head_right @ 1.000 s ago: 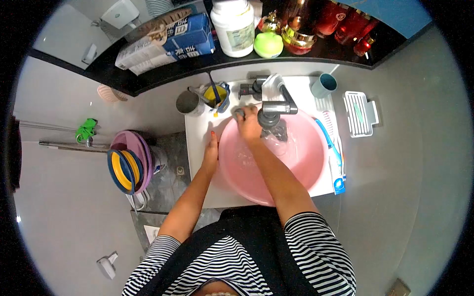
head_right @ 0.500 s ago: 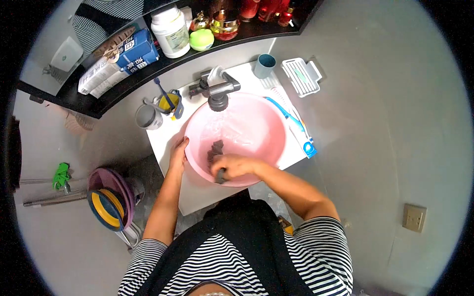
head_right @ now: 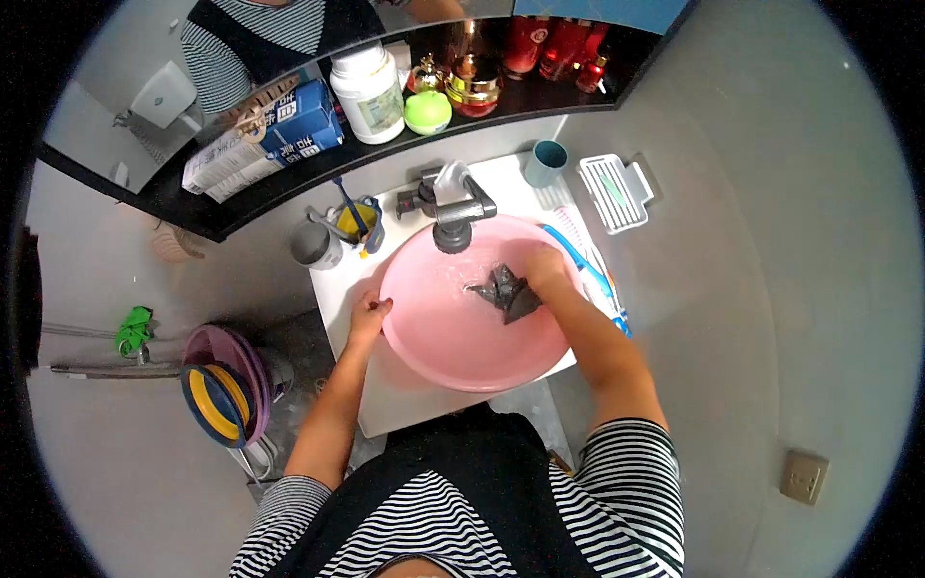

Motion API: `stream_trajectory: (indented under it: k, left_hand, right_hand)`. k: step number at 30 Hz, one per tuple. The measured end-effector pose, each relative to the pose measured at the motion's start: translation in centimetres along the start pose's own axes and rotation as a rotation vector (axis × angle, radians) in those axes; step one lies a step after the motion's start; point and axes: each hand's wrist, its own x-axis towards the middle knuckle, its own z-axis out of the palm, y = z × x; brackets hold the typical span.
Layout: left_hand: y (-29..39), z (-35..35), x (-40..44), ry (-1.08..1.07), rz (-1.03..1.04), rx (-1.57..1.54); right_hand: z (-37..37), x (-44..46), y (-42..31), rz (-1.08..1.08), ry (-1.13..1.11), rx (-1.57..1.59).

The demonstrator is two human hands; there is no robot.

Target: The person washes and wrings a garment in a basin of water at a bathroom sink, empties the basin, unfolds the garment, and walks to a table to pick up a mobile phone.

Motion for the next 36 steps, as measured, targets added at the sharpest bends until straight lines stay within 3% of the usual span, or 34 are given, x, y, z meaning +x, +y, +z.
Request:
stream_trajectory:
  k: [3, 5, 6, 7, 9, 11, 13, 14, 16, 17, 18, 19, 20, 21, 23, 24, 25, 26, 29, 31, 33, 35, 36]
  left_hand:
    - [-1.7, 0.8, 1.9, 0.021, 0.05, 0.224]
    - [0.0, 1.6, 0.4, 0.435, 0.591, 0.731]
    - [2.6, 1.6, -1.4, 0.615, 0.748, 0.768]
    - [3.7, 1.7, -2.5, 0.624, 0.75, 0.764]
    - [5.1, 2.2, -3.7, 0.19, 0.428, 0.334]
    - [4.8, 3.9, -3.2, 0.069, 0.339, 0.277]
    - [6.3, 5.2, -3.2, -0.181, -0.571, -0.192]
    - [6.1, 5.7, -2.6, -0.185, -0.568, -0.192]
    - [3.6, 7.3, -0.9, -0.403, -0.854, -0.341]
    - [2.0, 8.1, -0.1, -0.409, -0.851, -0.334]
    - [-0.1, 8.8, 0.8, -0.516, -0.719, -0.696]
    - [-3.4, 9.7, 2.8, -0.589, -0.529, -0.855]
    - [-6.7, 10.6, 4.9, -0.668, -0.348, -1.034]
    - [-6.1, 10.7, 5.0, -0.673, -0.351, -1.026]
    - [-4.6, 10.3, 4.4, -0.912, -0.331, -1.391]
    - [-7.8, 13.0, 6.4, -0.295, -0.375, -1.119]
    - [-1.5, 11.1, 2.9, -0.11, -0.594, -0.882]
    - [1.6, 10.2, 1.5, -0.057, -0.622, -0.804]
    - [4.0, 7.6, 1.0, 0.038, -0.67, -0.697]
    - [1.9, 6.3, 1.9, 0.089, -0.689, -0.683]
    - [-2.2, 6.1, 2.6, 0.08, -0.587, -0.571]
    - [-3.1, 6.3, 1.4, 0.045, -0.545, -0.45]
    - [-3.9, 6.7, 1.2, -0.061, -0.558, -0.419]
  right_hand:
    - [1.1, 3.9, -2.4, 0.11, -0.035, 0.209]
    - [1.7, 4.5, -4.0, 0.082, 0.021, 0.279]
    - [1.3, 4.0, -5.0, 0.067, 0.079, 0.343]
    - [0.2, 3.2, -6.0, 0.063, 0.086, 0.338]
    - [-3.7, 1.0, -7.5, 0.276, -0.039, 0.569]
    - [-6.5, -0.2, -8.9, 0.246, -0.031, 0.546]
    - [-6.9, -1.0, -9.9, 0.128, -0.18, 0.862]
    - [-6.7, -1.7, -10.7, 0.099, -0.151, 1.053]
    - [-6.3, -3.7, -12.9, 0.095, -0.134, 1.428]
    - [-6.2, -4.5, -14.1, 0.121, -0.147, 1.613]
    - [-7.8, -5.7, -15.1, 0.092, -0.118, 1.699]
    - [-9.7, -6.8, -15.8, 0.063, -0.088, 1.783]
    - [-10.0, -6.9, -16.7, 0.019, 0.132, 1.66]
    - [-9.7, -6.5, -16.4, 0.025, 0.137, 1.665]
    - [-8.5, -5.0, -15.6, 0.106, 0.281, 1.01]
    - [-7.3, -3.8, -14.2, 0.139, 0.376, 0.898]
    - [-5.4, -2.6, -12.6, 0.151, 0.252, 0.787]
    - [-3.7, -1.5, -11.1, 0.105, 0.103, 0.619]
    - [-2.4, -0.1, -10.1, 0.246, 0.14, 0.683]
    - [-2.0, 1.0, -9.9, 0.416, 0.059, 0.904]
    - [-1.9, 0.9, -9.8, 0.378, -0.001, 0.857]
    - [-0.7, 0.8, -8.9, 0.202, 0.138, 0.616]
    - [-2.5, 0.2, -9.2, 0.335, 0.158, 0.694]
